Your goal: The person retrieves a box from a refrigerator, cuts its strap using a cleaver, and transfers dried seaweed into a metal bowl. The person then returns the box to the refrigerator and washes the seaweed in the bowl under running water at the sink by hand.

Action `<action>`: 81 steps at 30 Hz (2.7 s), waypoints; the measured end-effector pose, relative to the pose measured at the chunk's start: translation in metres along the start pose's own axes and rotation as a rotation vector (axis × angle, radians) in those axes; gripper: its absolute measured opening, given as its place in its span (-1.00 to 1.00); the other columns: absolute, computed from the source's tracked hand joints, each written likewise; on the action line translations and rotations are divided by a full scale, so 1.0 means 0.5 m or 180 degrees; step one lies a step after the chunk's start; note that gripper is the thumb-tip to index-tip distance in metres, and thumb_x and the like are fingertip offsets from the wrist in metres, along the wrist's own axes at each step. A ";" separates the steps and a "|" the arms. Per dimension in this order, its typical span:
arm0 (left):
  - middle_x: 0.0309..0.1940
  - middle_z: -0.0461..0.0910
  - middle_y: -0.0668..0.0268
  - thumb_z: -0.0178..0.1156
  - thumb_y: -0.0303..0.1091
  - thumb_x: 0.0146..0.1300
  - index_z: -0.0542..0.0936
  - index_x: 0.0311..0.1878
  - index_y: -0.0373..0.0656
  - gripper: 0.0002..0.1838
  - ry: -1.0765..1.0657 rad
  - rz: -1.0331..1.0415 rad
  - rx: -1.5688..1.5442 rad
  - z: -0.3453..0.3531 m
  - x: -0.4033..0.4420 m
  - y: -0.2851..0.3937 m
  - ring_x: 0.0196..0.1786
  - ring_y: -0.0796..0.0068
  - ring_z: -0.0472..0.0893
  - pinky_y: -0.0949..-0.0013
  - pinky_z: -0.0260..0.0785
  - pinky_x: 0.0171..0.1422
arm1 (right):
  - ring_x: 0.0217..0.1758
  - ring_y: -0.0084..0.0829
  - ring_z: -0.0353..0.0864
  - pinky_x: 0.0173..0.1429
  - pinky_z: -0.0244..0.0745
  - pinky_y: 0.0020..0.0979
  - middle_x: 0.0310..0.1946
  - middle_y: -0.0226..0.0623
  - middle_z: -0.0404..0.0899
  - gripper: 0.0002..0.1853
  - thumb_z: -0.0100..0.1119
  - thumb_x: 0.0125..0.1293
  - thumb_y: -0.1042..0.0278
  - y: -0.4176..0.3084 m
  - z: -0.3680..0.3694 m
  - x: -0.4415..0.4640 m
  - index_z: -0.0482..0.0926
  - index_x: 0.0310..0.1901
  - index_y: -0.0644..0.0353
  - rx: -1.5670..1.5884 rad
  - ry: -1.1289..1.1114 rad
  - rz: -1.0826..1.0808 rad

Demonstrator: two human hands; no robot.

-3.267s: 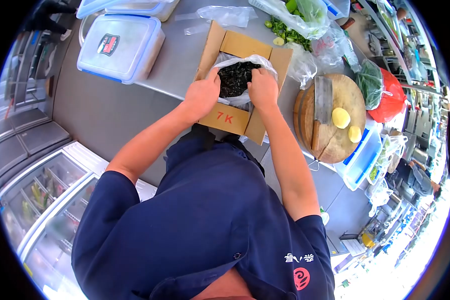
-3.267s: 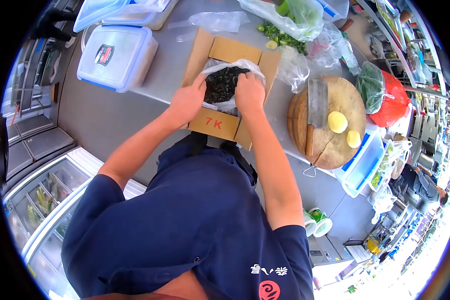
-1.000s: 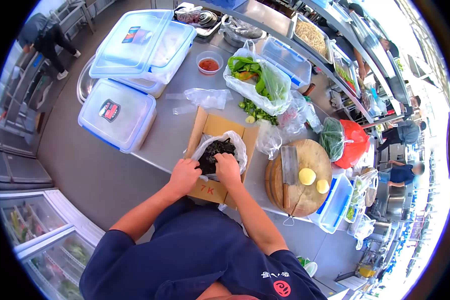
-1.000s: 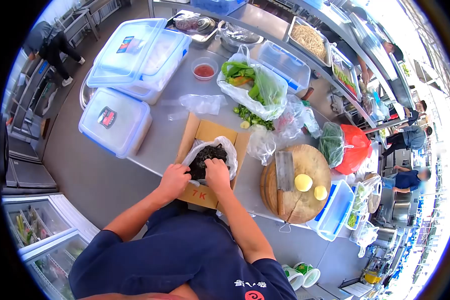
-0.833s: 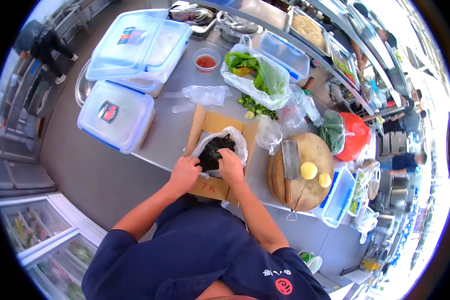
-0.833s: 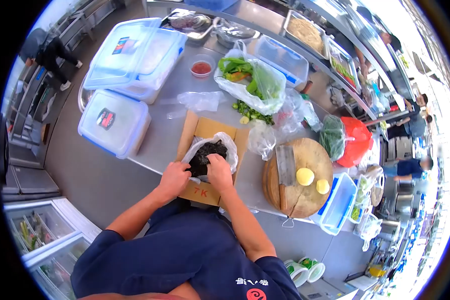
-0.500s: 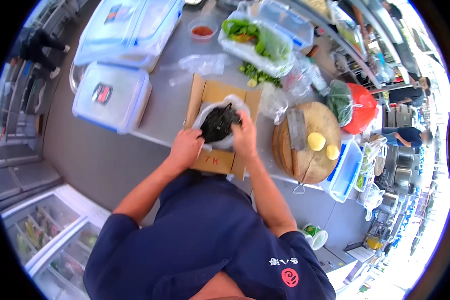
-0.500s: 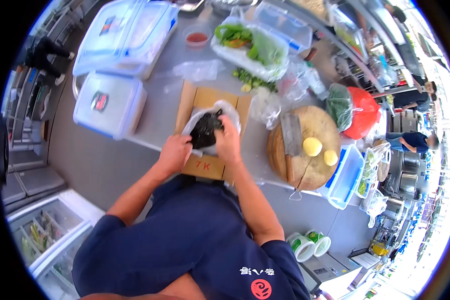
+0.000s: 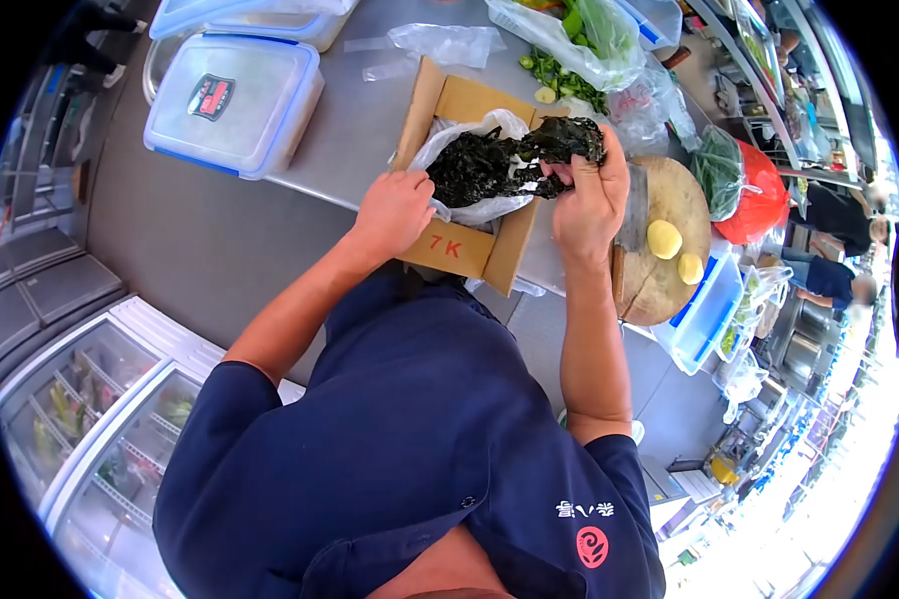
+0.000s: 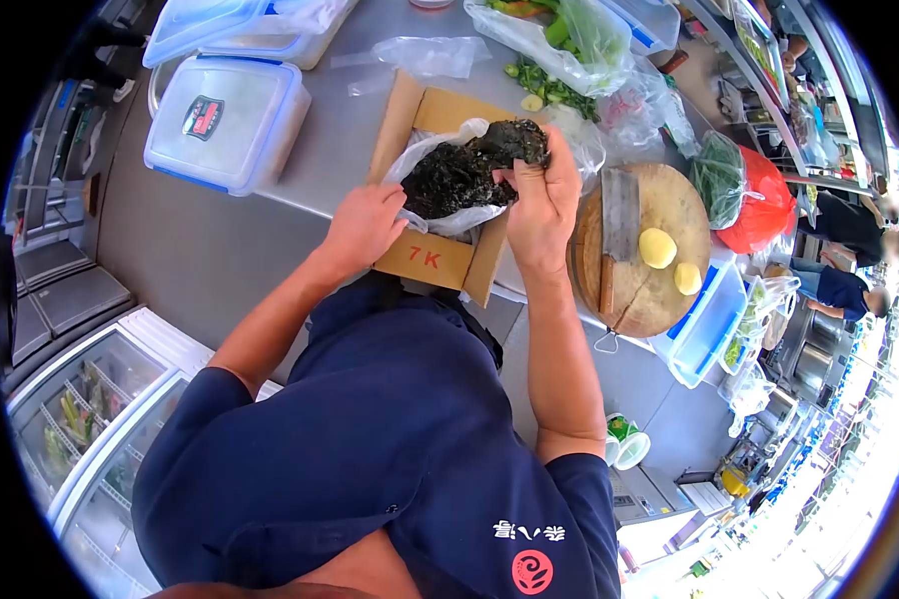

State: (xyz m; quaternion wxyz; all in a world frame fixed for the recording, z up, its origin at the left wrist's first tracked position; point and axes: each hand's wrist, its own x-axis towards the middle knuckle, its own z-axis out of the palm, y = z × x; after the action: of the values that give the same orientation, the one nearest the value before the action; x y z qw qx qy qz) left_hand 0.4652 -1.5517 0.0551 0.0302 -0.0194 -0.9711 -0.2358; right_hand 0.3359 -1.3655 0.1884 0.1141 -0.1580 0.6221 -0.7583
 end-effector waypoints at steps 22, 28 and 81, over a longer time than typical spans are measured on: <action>-0.27 0.66 0.25 0.22 -0.33 0.21 0.78 -0.24 -0.04 -0.83 -0.0417 0.0295 0.0642 0.034 -0.009 0.022 0.02 0.25 0.59 0.10 0.20 0.43 | -0.05 0.06 0.72 0.05 0.63 -0.03 -0.13 0.14 0.67 -0.56 0.36 0.21 0.05 0.360 -0.063 -0.022 0.58 -0.09 0.29 -0.5065 -0.1687 0.0651; -0.25 0.63 0.29 0.39 -0.24 0.11 0.76 -0.22 0.00 -0.83 -0.0407 0.0253 0.0715 0.042 -0.013 0.014 0.03 0.28 0.57 0.13 0.21 0.40 | -0.05 0.08 0.70 0.08 0.61 -0.01 -0.17 0.06 0.69 -0.78 0.26 0.24 0.33 0.282 -0.076 -0.012 0.63 -0.16 0.26 -0.4870 -0.1694 0.0719; -0.48 0.54 0.05 0.44 -0.40 0.19 0.62 -0.27 -0.37 -0.77 0.0168 0.0005 -0.2536 -0.027 0.173 0.120 -0.44 0.11 0.54 0.18 0.39 -0.25 | -0.45 -0.65 0.46 -0.35 0.39 -0.53 -0.34 -0.43 0.64 -0.89 0.20 0.43 0.49 -0.158 -0.021 0.000 0.61 -0.09 0.32 -0.1439 -0.0231 0.0250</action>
State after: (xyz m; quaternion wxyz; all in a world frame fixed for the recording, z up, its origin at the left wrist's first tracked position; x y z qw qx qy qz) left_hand 0.3825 -1.5025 0.1004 0.0454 -0.0243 -0.8025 -0.5944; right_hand 0.3337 -1.3405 0.2641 0.1276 -0.1823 0.7773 -0.5885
